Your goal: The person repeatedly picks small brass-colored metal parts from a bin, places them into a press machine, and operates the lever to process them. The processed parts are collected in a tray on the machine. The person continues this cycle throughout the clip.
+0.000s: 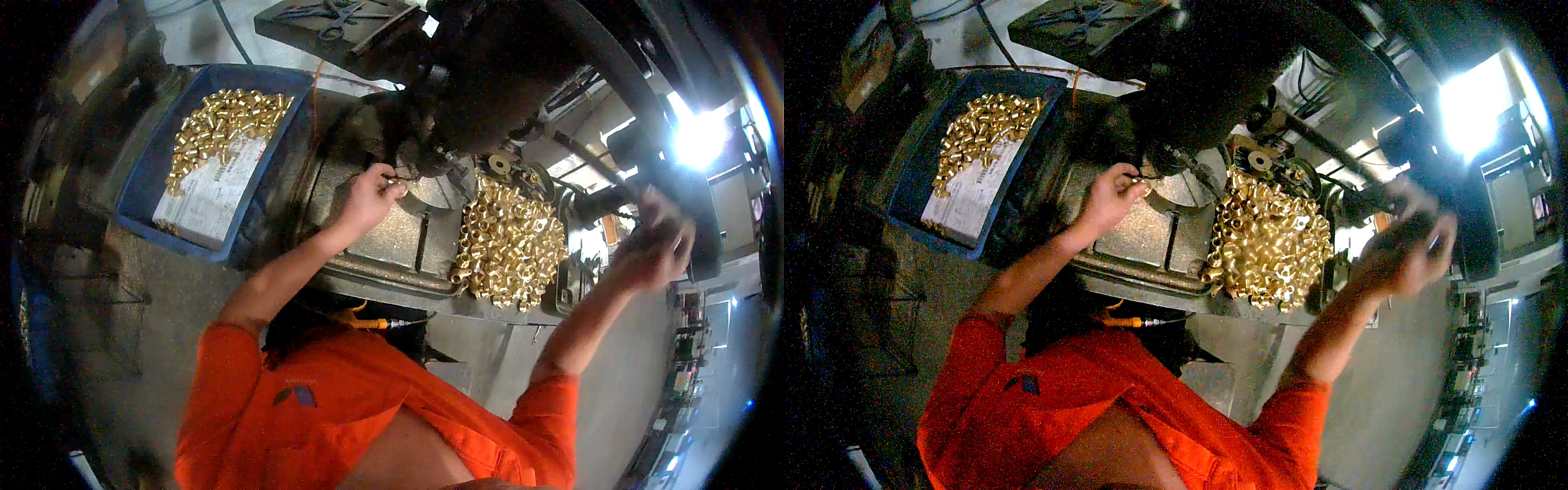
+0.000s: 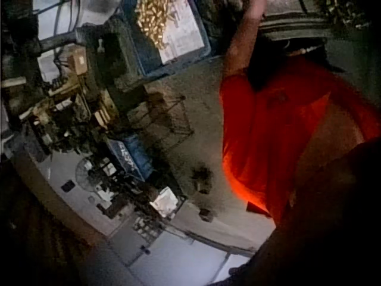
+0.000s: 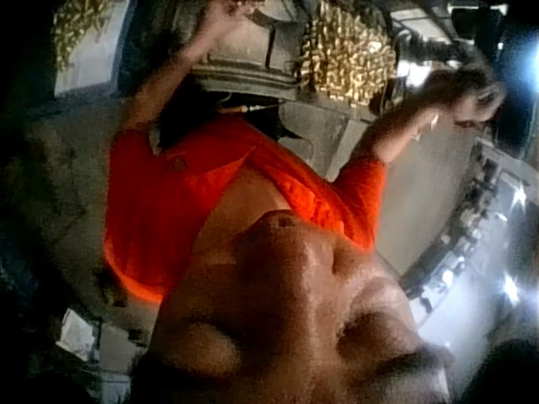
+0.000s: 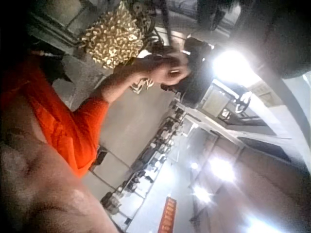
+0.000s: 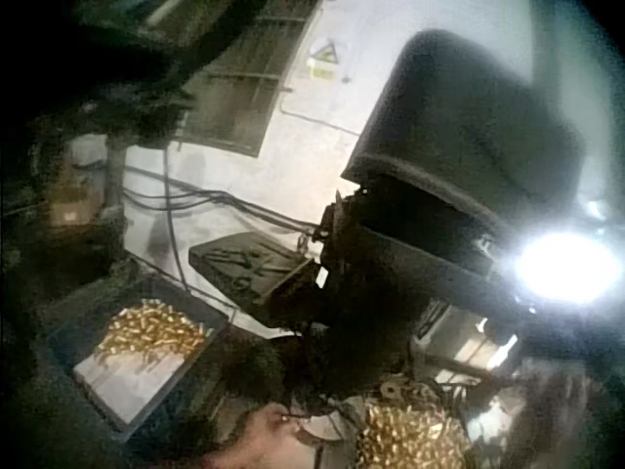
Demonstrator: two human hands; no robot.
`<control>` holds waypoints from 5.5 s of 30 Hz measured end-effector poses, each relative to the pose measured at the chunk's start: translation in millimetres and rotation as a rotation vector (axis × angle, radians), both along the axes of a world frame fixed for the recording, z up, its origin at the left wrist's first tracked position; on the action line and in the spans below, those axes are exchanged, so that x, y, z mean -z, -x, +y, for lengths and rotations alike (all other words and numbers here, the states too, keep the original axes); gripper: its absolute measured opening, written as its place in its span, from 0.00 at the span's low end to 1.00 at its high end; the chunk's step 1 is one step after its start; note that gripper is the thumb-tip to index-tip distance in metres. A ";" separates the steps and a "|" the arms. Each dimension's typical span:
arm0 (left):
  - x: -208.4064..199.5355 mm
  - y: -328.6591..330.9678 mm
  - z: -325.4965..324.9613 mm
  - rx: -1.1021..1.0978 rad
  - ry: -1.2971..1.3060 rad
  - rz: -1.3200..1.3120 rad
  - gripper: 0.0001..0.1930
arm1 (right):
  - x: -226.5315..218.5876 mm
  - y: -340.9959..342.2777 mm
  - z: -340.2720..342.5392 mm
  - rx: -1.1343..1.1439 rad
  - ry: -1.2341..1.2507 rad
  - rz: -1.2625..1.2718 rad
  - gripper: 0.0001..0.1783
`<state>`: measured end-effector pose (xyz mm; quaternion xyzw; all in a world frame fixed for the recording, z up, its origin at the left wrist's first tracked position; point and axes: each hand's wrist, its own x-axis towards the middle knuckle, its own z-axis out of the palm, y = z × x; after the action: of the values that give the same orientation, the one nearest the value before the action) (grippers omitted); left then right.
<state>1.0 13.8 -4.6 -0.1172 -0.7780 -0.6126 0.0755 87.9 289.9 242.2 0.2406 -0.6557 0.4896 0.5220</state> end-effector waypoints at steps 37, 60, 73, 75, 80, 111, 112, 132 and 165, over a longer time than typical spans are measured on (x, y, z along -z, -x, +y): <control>-46.2 -62.3 30.1 0.312 0.454 0.905 0.14 | 188.8 -42.6 -94.9 0.069 -0.534 -0.678 0.22; -107.4 -41.1 -163.5 -0.118 0.715 0.264 0.12 | 227.0 24.3 71.6 0.742 -0.537 -0.920 0.24; -44.9 -19.2 -360.3 -0.119 1.416 -0.377 0.21 | 216.4 -25.2 28.2 0.251 -0.281 -0.790 0.21; -37.8 -7.4 -362.9 -0.160 1.486 -0.381 0.23 | 224.8 -22.2 32.7 0.212 -0.243 -0.784 0.21; 10.7 15.9 -390.3 0.101 1.722 -0.312 0.19 | 227.9 -25.4 34.6 0.242 -0.278 -0.781 0.22; -40.9 -81.7 -58.3 0.757 0.086 -0.210 0.07 | 186.0 -28.9 -118.7 -0.977 -0.093 -1.312 0.17; -42.3 -82.5 -53.7 0.738 -0.011 -0.223 0.08 | 190.2 -29.7 -115.4 -0.971 0.006 -1.295 0.18; 14.1 18.6 -4.7 0.212 -0.527 -0.338 0.12 | 142.9 8.2 -27.4 -0.503 0.132 -0.913 0.17; 17.0 0.5 6.9 0.061 -0.662 -0.393 0.11 | 141.3 -36.3 -28.5 0.000 0.177 0.088 0.16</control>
<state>0.5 20.7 -21.6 0.0100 -0.5337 -0.8435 -0.0595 124.1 261.3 100.9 0.2147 -0.5862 0.5348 0.5695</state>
